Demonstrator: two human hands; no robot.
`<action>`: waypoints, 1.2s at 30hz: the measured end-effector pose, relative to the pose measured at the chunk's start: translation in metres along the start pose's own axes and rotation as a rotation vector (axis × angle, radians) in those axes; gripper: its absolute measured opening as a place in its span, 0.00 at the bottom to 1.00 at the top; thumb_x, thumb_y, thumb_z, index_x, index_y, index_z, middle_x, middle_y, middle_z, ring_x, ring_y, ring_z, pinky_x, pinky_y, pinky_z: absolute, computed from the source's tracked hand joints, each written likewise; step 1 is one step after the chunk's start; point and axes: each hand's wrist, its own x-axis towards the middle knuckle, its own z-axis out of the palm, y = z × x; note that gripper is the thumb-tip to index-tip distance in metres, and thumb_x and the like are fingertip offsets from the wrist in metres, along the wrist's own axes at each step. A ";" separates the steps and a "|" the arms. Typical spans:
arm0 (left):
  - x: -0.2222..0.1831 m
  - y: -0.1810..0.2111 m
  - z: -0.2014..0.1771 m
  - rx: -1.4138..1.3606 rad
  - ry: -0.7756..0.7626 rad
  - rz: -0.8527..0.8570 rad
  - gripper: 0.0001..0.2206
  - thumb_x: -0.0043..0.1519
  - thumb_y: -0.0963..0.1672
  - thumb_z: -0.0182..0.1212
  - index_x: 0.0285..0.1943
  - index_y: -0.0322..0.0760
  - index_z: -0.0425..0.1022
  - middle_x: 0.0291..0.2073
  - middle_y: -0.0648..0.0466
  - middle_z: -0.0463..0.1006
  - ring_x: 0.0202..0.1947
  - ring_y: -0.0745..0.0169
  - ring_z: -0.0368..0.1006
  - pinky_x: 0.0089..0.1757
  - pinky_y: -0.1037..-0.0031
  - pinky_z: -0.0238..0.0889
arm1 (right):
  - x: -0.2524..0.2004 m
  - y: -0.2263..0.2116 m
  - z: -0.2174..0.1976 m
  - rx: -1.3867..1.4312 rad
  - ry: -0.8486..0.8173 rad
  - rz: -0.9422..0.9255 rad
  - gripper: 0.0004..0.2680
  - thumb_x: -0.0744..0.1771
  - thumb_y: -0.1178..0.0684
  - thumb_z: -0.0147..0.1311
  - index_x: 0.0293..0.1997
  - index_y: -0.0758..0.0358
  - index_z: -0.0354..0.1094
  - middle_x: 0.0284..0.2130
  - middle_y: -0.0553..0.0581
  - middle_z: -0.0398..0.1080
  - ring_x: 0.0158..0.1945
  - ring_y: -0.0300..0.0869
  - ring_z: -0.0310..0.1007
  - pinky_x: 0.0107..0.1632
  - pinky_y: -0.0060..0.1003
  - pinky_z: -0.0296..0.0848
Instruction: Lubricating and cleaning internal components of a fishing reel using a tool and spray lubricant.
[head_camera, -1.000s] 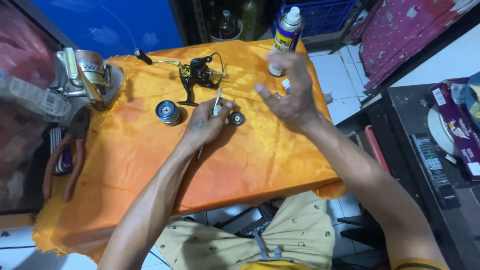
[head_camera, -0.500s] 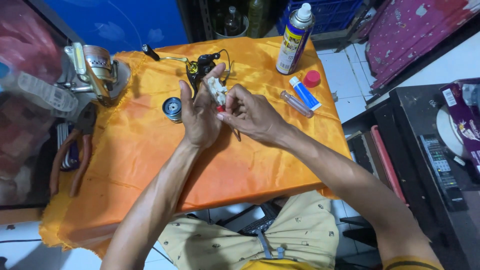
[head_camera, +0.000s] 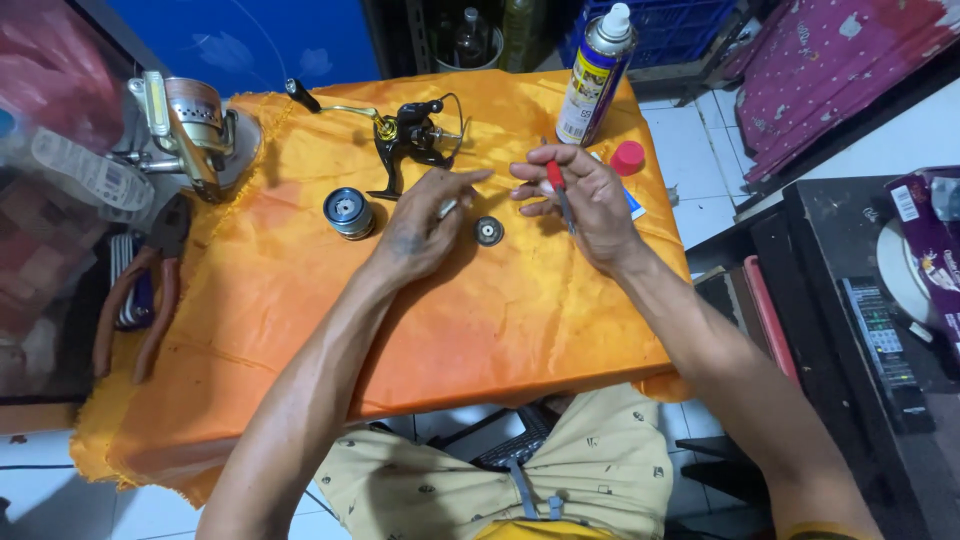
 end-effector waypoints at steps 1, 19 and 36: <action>-0.001 0.004 -0.003 0.003 -0.002 -0.005 0.21 0.61 0.36 0.58 0.63 0.45 0.77 0.38 0.49 0.79 0.40 0.50 0.78 0.41 0.61 0.73 | -0.002 0.004 0.001 0.005 0.000 0.003 0.15 0.67 0.54 0.56 0.59 0.70 0.65 0.48 0.66 0.78 0.48 0.47 0.83 0.48 0.37 0.85; 0.006 0.028 -0.018 0.075 -0.344 -0.174 0.13 0.59 0.44 0.69 0.52 0.38 0.83 0.38 0.41 0.78 0.44 0.37 0.77 0.42 0.55 0.69 | -0.016 0.021 -0.017 -0.633 -0.042 -0.073 0.04 0.65 0.61 0.62 0.43 0.66 0.76 0.25 0.57 0.77 0.30 0.37 0.79 0.35 0.28 0.79; 0.006 0.021 -0.016 0.124 -0.339 -0.228 0.18 0.57 0.47 0.74 0.56 0.43 0.82 0.33 0.49 0.78 0.43 0.44 0.78 0.43 0.58 0.70 | -0.018 0.022 -0.005 -0.696 -0.010 -0.024 0.06 0.65 0.58 0.63 0.44 0.60 0.77 0.28 0.54 0.78 0.34 0.33 0.79 0.41 0.28 0.80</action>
